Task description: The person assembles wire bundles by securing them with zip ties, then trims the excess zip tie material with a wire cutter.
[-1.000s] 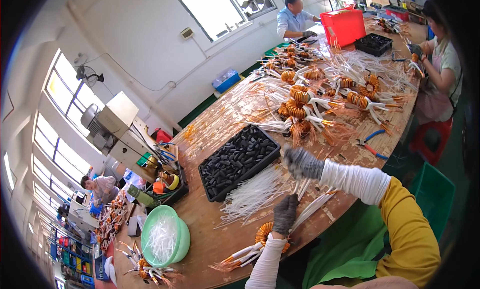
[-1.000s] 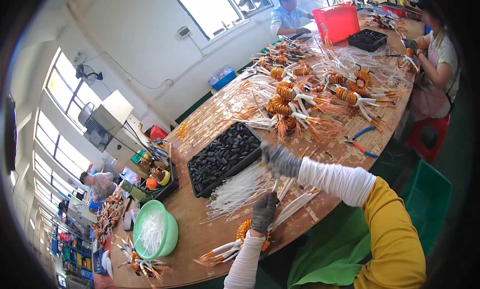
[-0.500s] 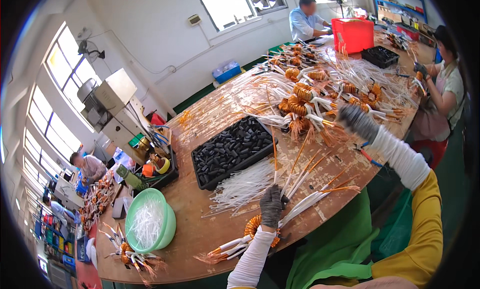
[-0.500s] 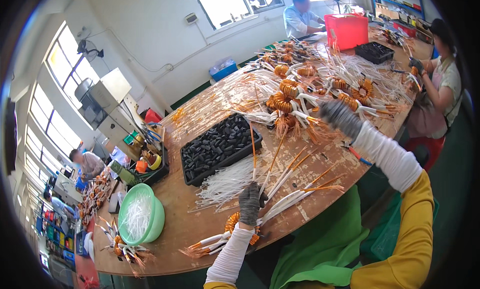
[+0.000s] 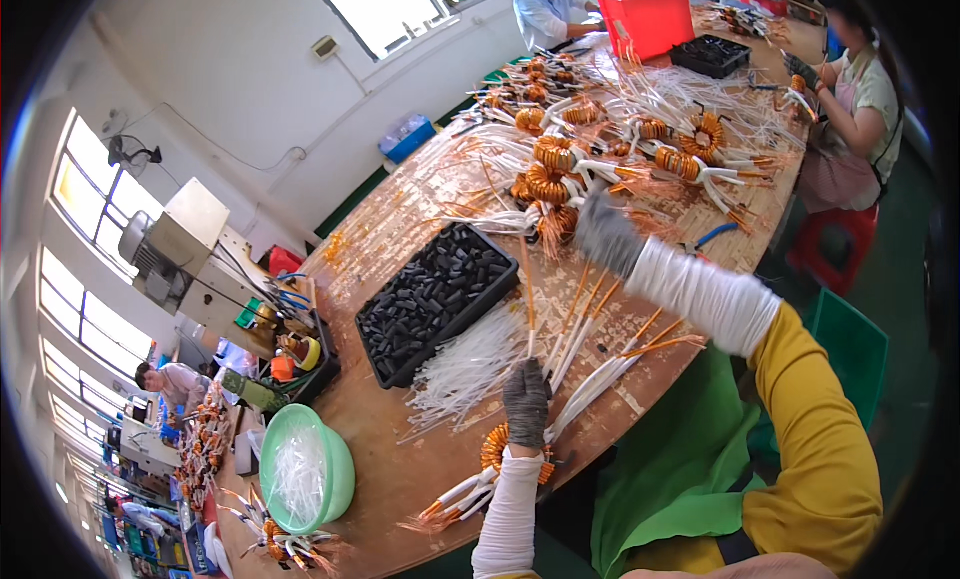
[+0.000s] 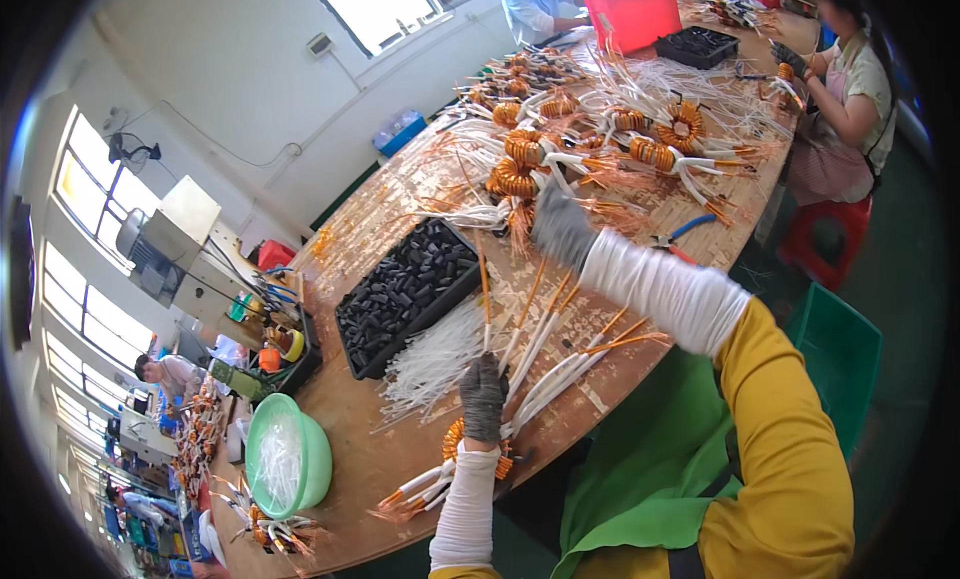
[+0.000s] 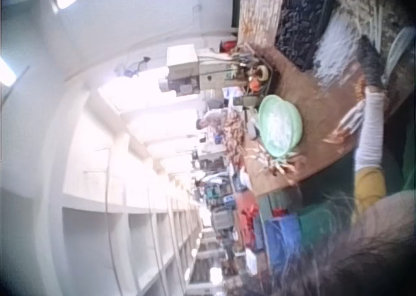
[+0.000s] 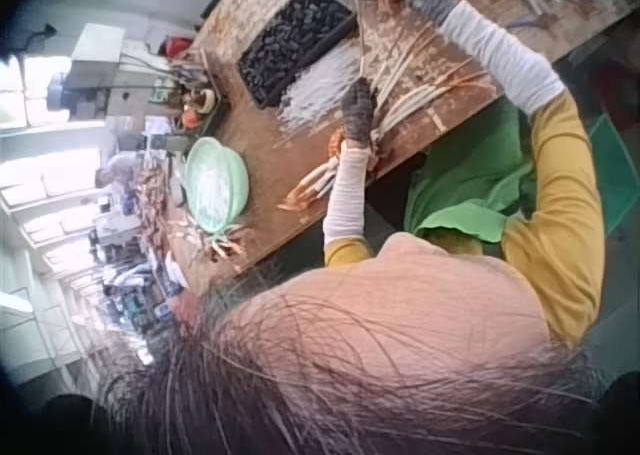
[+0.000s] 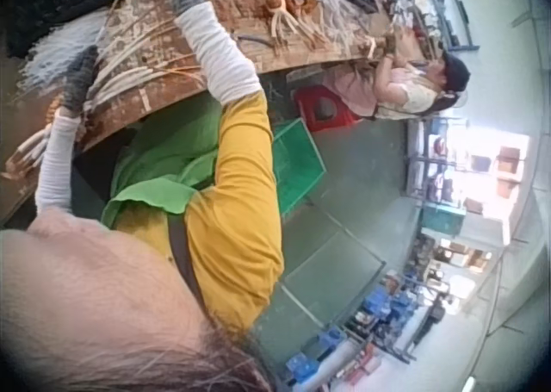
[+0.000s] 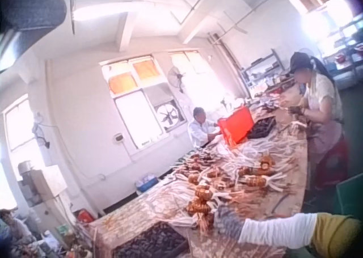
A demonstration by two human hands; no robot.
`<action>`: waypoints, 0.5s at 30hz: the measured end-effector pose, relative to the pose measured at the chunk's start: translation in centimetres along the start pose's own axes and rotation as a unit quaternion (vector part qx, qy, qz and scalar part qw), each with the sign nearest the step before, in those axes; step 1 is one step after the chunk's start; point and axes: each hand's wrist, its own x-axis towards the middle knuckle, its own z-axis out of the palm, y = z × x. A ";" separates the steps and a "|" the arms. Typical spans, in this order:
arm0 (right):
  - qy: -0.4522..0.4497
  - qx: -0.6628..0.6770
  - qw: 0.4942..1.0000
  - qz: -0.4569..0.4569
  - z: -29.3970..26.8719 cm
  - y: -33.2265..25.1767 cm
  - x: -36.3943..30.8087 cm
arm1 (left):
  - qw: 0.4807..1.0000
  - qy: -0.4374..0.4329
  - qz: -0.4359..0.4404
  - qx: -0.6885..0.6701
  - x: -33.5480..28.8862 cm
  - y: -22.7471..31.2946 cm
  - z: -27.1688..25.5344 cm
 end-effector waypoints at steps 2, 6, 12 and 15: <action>-0.152 -0.595 0.712 -0.340 12.9 -11.6 -8.1 | 0.906 0.049 0.339 0.249 1.1 -1.8 -0.1; -0.199 -0.754 0.520 -0.347 12.2 -2.8 -17.8 | 0.999 0.010 0.020 0.043 0.9 -1.8 -1.0; -0.145 -0.956 -0.042 -0.253 -4.0 4.2 -20.2 | 1.000 -0.009 -0.006 -0.012 0.0 -0.2 -0.6; -0.161 -0.926 -0.185 -0.287 -9.7 5.0 -15.0 | 0.974 0.031 0.188 0.124 0.4 -1.4 -0.4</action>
